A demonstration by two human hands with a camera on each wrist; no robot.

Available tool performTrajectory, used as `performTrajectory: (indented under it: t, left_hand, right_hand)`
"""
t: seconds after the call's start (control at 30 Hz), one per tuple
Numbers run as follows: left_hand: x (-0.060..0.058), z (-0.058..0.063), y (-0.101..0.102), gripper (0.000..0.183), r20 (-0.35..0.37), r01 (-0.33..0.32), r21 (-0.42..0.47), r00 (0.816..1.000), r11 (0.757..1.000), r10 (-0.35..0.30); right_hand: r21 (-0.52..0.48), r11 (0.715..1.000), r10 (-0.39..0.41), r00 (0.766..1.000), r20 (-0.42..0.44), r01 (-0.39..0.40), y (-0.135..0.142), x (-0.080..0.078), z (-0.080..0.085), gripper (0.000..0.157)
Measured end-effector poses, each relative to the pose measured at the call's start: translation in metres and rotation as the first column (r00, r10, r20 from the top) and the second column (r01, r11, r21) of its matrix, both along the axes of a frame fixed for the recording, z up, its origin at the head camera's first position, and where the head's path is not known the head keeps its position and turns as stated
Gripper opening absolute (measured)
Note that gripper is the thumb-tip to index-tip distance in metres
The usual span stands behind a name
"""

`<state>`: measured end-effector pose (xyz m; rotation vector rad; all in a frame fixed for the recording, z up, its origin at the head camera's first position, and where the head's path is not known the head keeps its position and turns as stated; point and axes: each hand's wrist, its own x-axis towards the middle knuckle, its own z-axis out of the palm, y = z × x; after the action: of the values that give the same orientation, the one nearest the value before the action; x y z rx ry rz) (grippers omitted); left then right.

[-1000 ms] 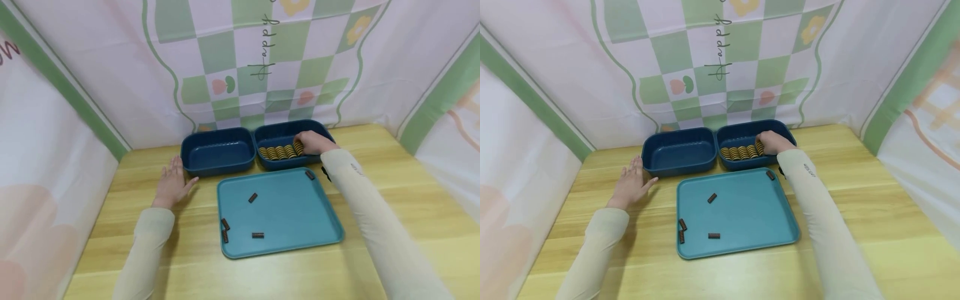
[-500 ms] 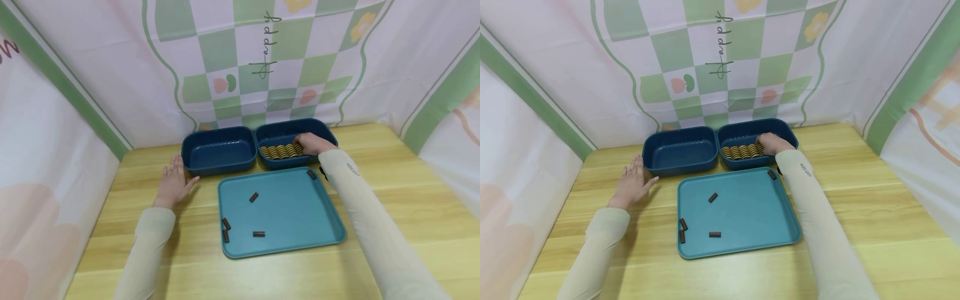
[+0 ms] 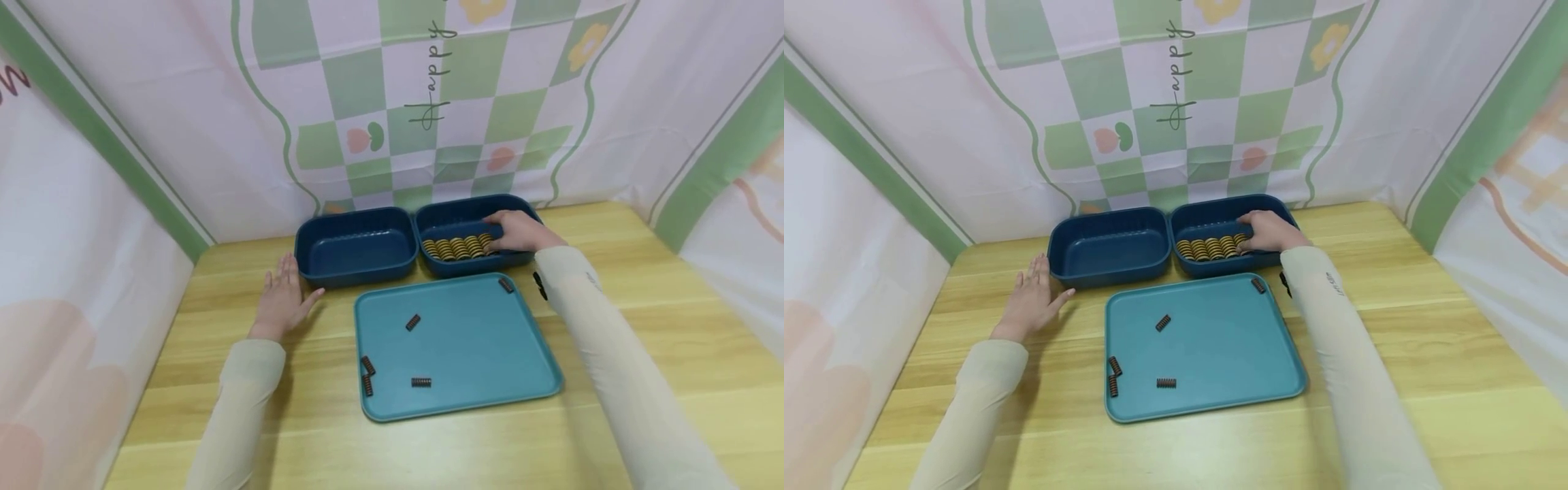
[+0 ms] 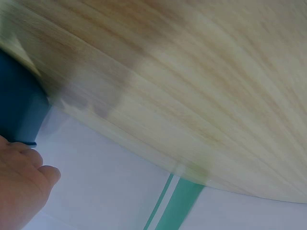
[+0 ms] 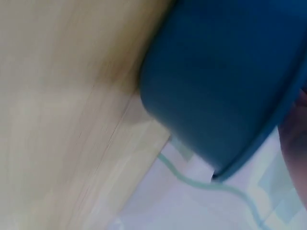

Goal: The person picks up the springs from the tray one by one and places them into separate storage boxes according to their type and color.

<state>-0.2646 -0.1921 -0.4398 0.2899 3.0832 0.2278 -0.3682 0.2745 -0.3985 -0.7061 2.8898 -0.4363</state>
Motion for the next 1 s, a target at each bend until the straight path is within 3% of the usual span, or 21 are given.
performTrajectory:
  t: [0.23,0.37,0.57,0.73,0.87,1.0]
  left_hand:
    - [0.001,0.0,-0.001,0.09,0.002,0.003,0.01,1.0,1.0,-0.003]
    - [0.001,0.0,-0.001,0.09,-0.009,0.004,0.014,1.0,1.0,-0.004]
    - [0.001,-0.002,0.0,0.092,-0.013,0.007,0.031,1.0,0.999,-0.007]
    - [0.001,0.0,0.0,0.094,-0.004,0.012,0.054,1.0,0.998,-0.012]
    - [0.011,0.011,0.004,0.088,-0.096,0.042,0.095,0.995,0.995,-0.033]
    - [0.038,0.024,0.023,0.056,-0.237,0.145,0.195,0.967,0.97,-0.097]
  right_hand:
    - [-0.127,0.986,-0.119,0.991,-0.063,0.11,0.033,0.01,0.008,0.077]
    - [-0.097,0.981,-0.175,0.982,-0.067,0.168,0.05,0.016,0.003,0.083]
    - [-0.032,0.988,-0.153,0.987,-0.051,0.151,0.063,0.018,-0.013,0.084]
    - [-0.034,0.982,-0.184,0.983,-0.016,0.183,0.066,0.018,-0.027,0.084]
    - [-0.054,0.977,-0.206,0.979,-0.002,0.205,0.064,0.02,-0.03,0.087]
    - [-0.08,0.972,-0.225,0.974,-0.018,0.223,0.064,0.02,-0.031,0.088]
